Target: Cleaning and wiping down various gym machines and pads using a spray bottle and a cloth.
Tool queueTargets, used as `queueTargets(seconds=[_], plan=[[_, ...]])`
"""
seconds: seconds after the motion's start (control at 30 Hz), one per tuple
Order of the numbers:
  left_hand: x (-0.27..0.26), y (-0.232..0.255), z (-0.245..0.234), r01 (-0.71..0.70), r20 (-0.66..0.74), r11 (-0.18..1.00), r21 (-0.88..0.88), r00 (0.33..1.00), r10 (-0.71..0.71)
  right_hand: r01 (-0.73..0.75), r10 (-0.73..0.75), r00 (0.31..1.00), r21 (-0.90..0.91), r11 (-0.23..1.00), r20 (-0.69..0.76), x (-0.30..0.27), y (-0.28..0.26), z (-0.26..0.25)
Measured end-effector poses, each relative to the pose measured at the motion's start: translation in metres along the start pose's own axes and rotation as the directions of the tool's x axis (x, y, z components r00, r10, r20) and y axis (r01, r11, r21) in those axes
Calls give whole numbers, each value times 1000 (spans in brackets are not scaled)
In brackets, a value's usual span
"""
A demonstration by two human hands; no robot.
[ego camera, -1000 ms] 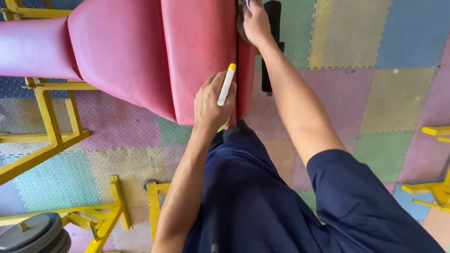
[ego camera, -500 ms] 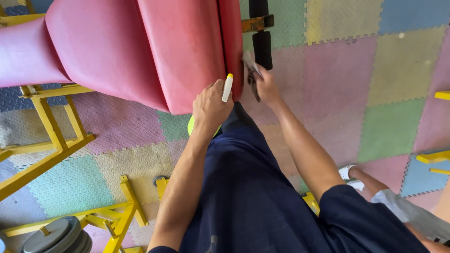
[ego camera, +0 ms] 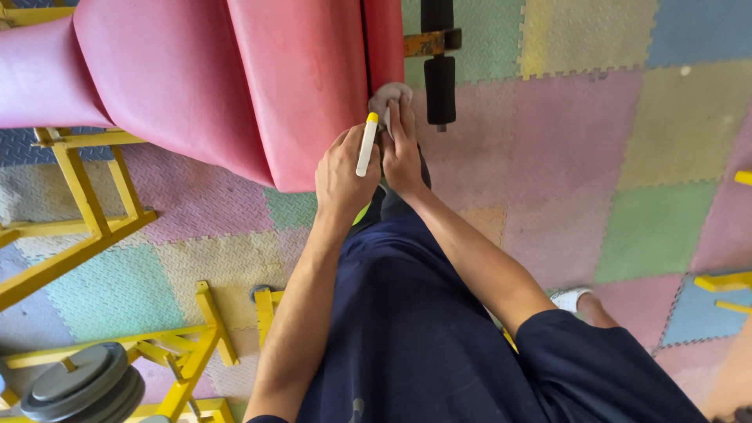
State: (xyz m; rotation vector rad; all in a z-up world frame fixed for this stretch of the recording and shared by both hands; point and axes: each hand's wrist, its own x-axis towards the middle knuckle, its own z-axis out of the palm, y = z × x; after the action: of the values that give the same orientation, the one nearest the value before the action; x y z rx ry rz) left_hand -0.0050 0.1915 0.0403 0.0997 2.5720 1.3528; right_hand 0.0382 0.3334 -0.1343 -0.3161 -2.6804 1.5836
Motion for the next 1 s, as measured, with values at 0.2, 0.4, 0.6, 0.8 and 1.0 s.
queueTargets(seconds=[0.2, 0.4, 0.6, 0.8, 1.0], plan=[[21, 12, 7, 138, -21, 986, 91, 990, -137, 123, -118, 991, -81, 989, 63, 163, 66, -6], [43, 26, 20, 274, -83, 942, 193, 961, -262, -142, 117, 961, 84, 986, 252, 273, 121, 20], [79, 43, 32, 261, -195, 956, 137, 953, -232, 209, -219, 970, 94, 973, 102, 111, 13, -29], [114, 68, 40, 311, -206, 944, 113, 936, -284, 247, -267, 901, 103, 964, 342, 109, 23, -47], [127, 83, 51, 341, -234, 936, 85, 920, -314, 269, -272, 948, 43, 962, 167, 308, 111, -4]])
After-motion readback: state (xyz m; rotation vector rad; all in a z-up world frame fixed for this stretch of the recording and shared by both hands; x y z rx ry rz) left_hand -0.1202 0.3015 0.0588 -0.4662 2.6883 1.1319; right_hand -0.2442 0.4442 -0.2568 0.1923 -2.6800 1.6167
